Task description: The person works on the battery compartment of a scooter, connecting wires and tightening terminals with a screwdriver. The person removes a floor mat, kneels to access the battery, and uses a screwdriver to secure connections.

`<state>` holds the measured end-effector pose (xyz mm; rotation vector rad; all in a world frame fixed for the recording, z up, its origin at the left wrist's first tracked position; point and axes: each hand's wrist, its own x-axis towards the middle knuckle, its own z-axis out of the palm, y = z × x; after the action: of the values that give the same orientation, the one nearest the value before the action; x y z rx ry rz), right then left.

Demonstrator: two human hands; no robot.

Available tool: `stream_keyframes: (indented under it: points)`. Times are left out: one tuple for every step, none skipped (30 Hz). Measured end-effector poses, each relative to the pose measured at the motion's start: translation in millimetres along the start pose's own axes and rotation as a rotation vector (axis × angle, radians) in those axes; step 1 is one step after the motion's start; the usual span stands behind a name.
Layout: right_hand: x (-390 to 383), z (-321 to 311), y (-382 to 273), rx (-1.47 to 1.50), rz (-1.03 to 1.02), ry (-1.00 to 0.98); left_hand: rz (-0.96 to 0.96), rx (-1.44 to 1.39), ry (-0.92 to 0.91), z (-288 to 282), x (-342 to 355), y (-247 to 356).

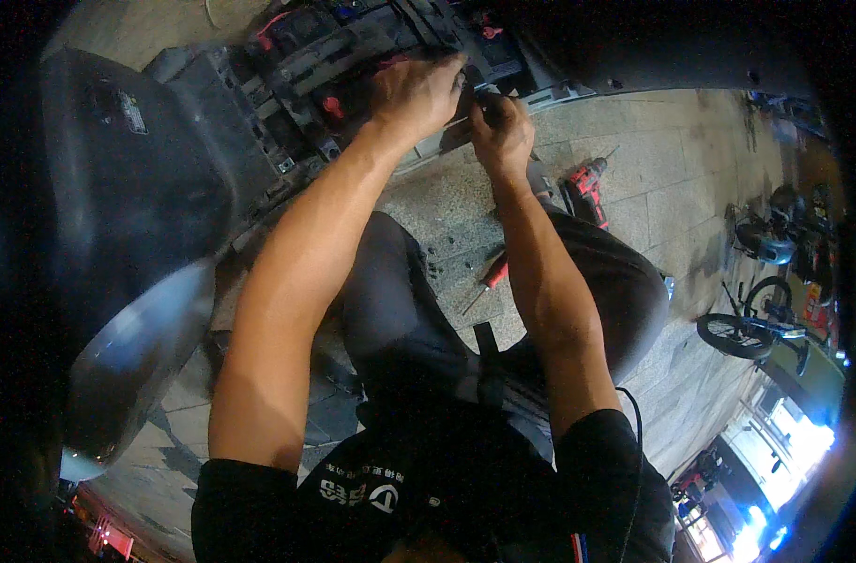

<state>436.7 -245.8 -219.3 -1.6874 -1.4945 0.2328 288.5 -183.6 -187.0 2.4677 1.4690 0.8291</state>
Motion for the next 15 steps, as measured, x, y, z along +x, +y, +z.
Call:
stream_keyframes:
  points:
    - [-2.3,1.0,2.4,0.012,-0.020,0.021,-0.009,-0.004,-0.023,-1.2,0.3,2.2]
    - [-2.8,0.9,5.4,-0.024,-0.033,0.020,-0.019,-0.007,-0.046,-2.7,0.9,4.7]
    - [-2.8,0.2,8.5,-0.061,-0.047,0.019,-0.028,-0.011,-0.069,-3.9,1.0,6.5]
    - [-2.2,0.3,8.7,-0.095,-0.063,0.019,-0.027,0.001,-0.076,-4.3,1.0,5.2]
    - [-2.3,1.3,8.3,-0.099,-0.066,0.018,-0.027,0.013,-0.082,-4.8,1.4,3.7]
    - [-2.7,2.4,8.0,-0.103,-0.069,0.018,-0.026,0.024,-0.089,-5.1,1.5,2.7]
    - [-2.1,3.0,7.1,-0.108,-0.072,0.018,-0.027,0.022,-0.092,-5.9,2.0,3.0]
    - [-1.9,2.8,6.2,-0.090,-0.088,0.023,-0.028,0.019,-0.096,-6.7,2.2,3.6]
    - [-2.3,1.8,5.1,-0.071,-0.103,0.028,-0.030,0.017,-0.100,-7.4,2.5,4.2]
    - [-2.4,0.7,3.6,-0.052,-0.119,0.032,-0.034,0.020,-0.107,-8.4,2.6,5.1]
    - [-2.1,-0.2,2.1,-0.045,-0.085,0.010,-0.038,0.023,-0.114,-9.5,2.6,6.1]
    - [-1.6,-1.2,0.7,-0.037,-0.050,-0.011,-0.043,0.026,-0.122,-10.2,2.7,6.6]
    - [-1.8,-1.4,-0.9,-0.029,-0.016,-0.032,-0.036,0.031,-0.102,-9.6,2.6,5.5]
    - [-1.7,-1.3,-1.1,-0.041,-0.022,-0.024,-0.029,0.035,-0.083,-8.4,3.0,3.8]
    - [-1.1,-1.0,-0.6,-0.052,-0.027,-0.016,-0.022,0.039,-0.063,-7.5,3.0,2.5]
